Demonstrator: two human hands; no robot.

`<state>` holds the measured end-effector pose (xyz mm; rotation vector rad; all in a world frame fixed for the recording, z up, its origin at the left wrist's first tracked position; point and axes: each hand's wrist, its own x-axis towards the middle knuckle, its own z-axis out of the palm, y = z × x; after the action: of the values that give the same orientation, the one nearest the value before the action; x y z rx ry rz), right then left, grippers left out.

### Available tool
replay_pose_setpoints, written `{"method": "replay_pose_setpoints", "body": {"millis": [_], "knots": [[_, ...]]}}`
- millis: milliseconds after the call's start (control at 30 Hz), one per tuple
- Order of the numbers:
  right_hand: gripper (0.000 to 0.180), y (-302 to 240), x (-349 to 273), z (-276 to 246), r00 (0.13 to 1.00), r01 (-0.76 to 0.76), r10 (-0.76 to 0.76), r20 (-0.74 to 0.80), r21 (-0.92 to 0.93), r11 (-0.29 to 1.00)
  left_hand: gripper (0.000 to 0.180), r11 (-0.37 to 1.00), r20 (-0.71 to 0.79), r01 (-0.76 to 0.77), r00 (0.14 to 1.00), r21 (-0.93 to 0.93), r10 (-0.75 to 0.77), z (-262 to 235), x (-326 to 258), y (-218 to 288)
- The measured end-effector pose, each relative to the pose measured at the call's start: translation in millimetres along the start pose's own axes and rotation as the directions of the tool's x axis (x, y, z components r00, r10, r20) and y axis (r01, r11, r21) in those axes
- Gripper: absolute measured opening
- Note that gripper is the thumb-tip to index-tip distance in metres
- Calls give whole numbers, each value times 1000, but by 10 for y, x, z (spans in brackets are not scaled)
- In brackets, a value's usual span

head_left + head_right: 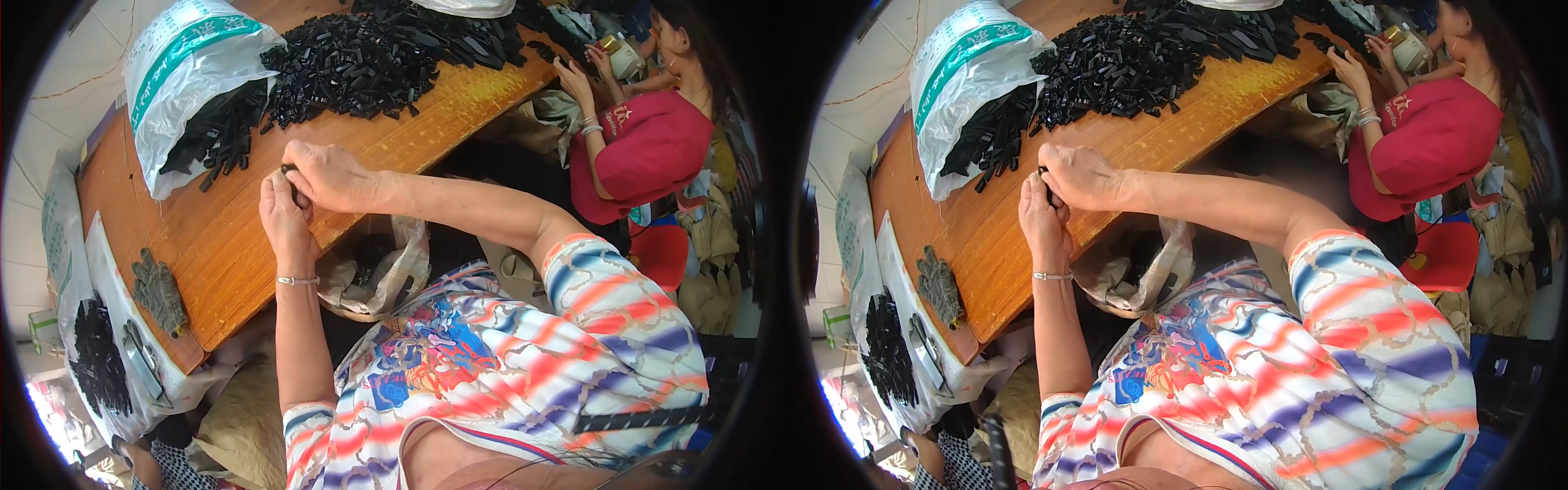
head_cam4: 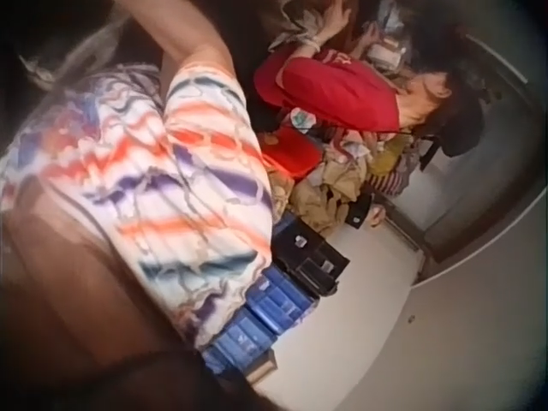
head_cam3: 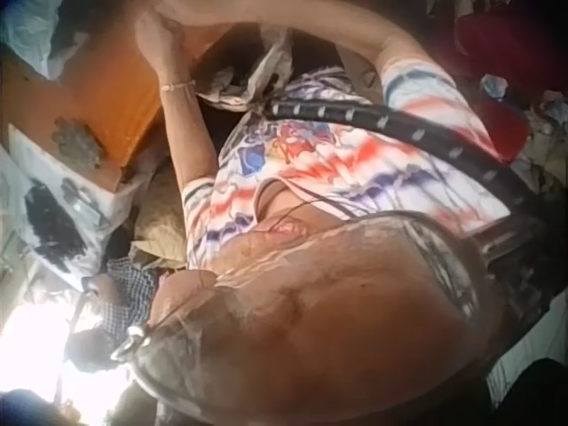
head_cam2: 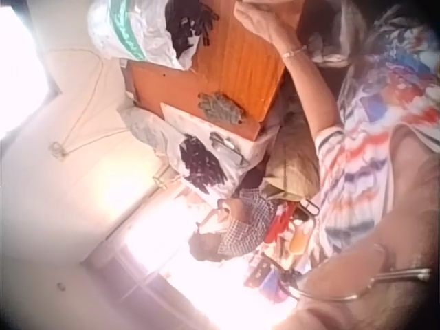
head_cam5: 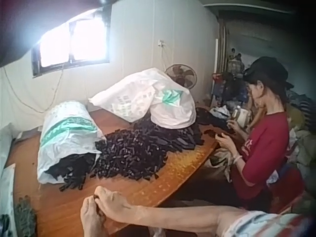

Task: Sorting and inspecting small black plastic components on a wooden workbench in a factory setting.

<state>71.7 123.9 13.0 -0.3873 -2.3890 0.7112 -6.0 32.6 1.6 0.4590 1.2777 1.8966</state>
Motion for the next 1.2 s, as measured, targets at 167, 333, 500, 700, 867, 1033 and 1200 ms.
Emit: {"method": "replay_pose_setpoints", "body": {"millis": [167,333,500,700,867,1033,1200], "knots": [[19,86,73,-163,958,-280,201,202,539,794,18,999,12,2,1000,48,-2,-51,-197,72],[20,86,-8,-233,747,-662,311,587,700,268,29,999,90,0,996,-49,5,-55,-300,58],[19,37,-144,-121,889,-458,234,394,778,430,28,973,215,68,976,-222,-20,-23,-382,27],[14,33,-344,-382,903,-411,226,367,576,706,28,974,116,-15,993,225,-11,-46,-828,-235],[19,73,-863,-247,930,259,-297,216,187,948,26,-84,604,-599,781,796,158,-533,-1263,-706],[29,288,-1369,180,730,24,214,649,-338,941,32,-137,547,-554,833,821,-83,-761,-1473,-854],[36,348,-1453,141,343,-93,301,890,-286,954,27,-128,537,-551,834,825,-129,-753,-1500,-828]]}}
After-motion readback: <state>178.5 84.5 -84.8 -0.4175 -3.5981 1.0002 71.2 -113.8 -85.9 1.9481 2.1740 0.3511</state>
